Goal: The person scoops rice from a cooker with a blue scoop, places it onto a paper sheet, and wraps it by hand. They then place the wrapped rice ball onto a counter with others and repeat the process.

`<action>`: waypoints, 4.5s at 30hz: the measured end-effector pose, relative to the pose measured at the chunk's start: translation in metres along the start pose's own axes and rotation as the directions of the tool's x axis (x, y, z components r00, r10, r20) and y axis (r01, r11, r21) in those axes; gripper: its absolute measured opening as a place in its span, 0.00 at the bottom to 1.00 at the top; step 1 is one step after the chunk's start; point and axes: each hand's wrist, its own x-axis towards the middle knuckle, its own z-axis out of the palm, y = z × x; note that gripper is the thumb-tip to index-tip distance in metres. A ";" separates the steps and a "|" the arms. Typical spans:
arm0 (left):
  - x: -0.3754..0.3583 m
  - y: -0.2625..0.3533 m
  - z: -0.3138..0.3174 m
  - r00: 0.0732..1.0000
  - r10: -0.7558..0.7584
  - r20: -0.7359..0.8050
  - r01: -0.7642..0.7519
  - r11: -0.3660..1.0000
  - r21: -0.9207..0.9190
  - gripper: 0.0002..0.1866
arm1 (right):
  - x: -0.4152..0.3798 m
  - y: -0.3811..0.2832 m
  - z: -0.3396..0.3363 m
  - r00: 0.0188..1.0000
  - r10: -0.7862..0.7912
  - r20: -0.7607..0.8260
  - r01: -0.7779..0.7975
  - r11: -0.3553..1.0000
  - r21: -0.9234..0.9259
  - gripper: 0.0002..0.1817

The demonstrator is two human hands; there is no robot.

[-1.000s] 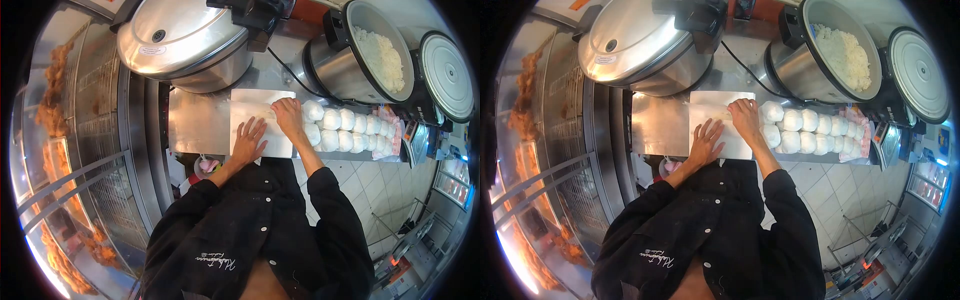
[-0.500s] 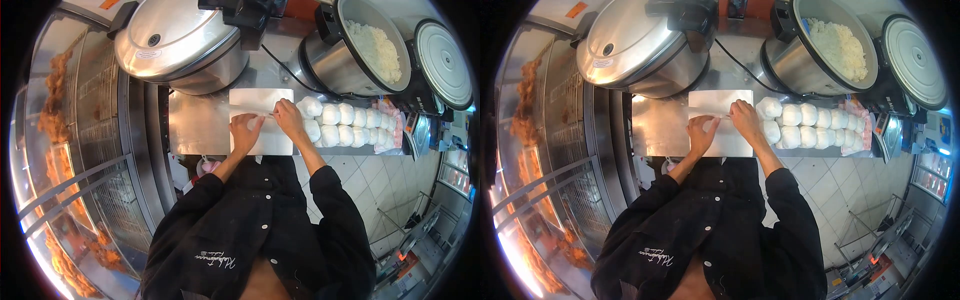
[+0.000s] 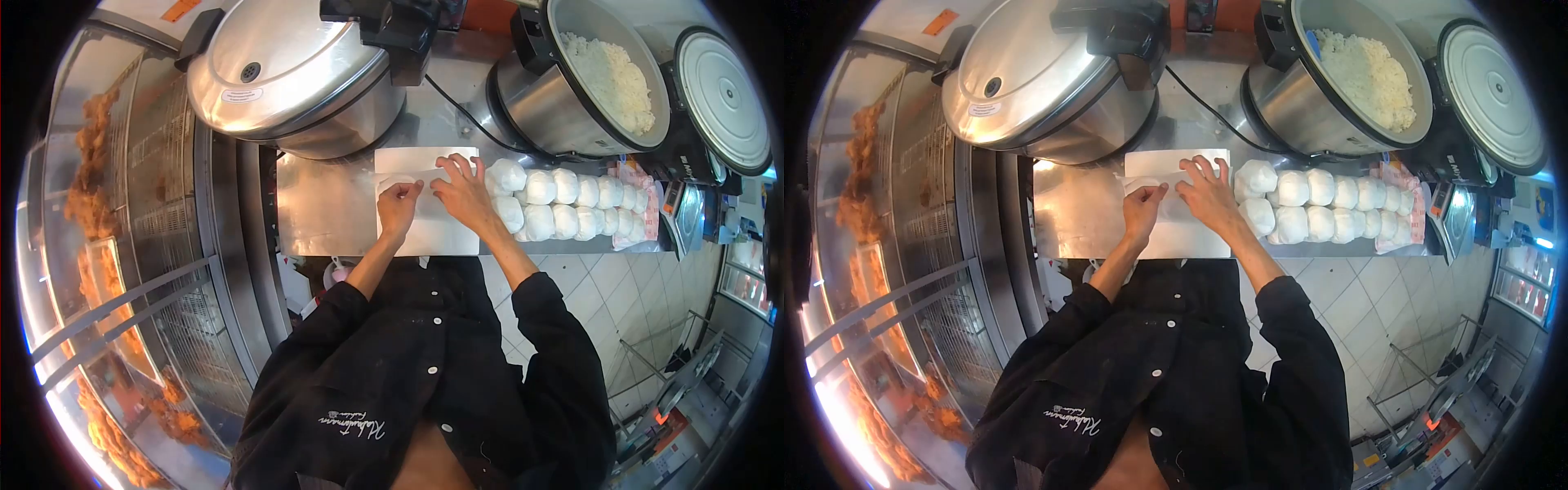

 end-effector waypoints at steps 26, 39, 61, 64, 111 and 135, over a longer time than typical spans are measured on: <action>0.025 -0.023 -0.065 0.499 0.716 0.488 -0.788 0.141 0.599 0.14 | -0.060 -0.004 0.031 1.000 -0.006 0.003 0.006 0.999 0.032 0.11; -0.006 0.010 -0.048 0.351 0.784 0.512 -0.927 0.213 0.310 0.21 | -0.063 -0.007 0.034 1.000 -0.028 -0.003 0.028 0.995 0.101 0.10; 0.046 -0.057 -0.059 0.625 0.546 0.558 -0.777 0.497 0.385 0.09 | -0.085 0.007 0.042 0.853 0.402 0.332 -0.458 0.882 0.109 0.09; 0.039 -0.026 -0.049 0.883 0.181 0.433 -0.396 0.783 0.479 0.16 | -0.045 0.002 0.019 0.682 0.578 0.448 -0.683 0.723 0.106 0.10; 0.000 -0.071 -0.049 0.459 0.628 0.629 -0.863 0.148 0.482 0.25 | 0.007 -0.053 0.097 0.709 0.698 0.102 -0.693 0.716 -0.078 0.38; -0.095 0.128 0.026 0.643 0.500 0.581 -0.174 0.833 -0.524 0.24 | -0.032 -0.057 -0.136 0.563 0.774 -0.291 -0.201 0.470 0.860 0.29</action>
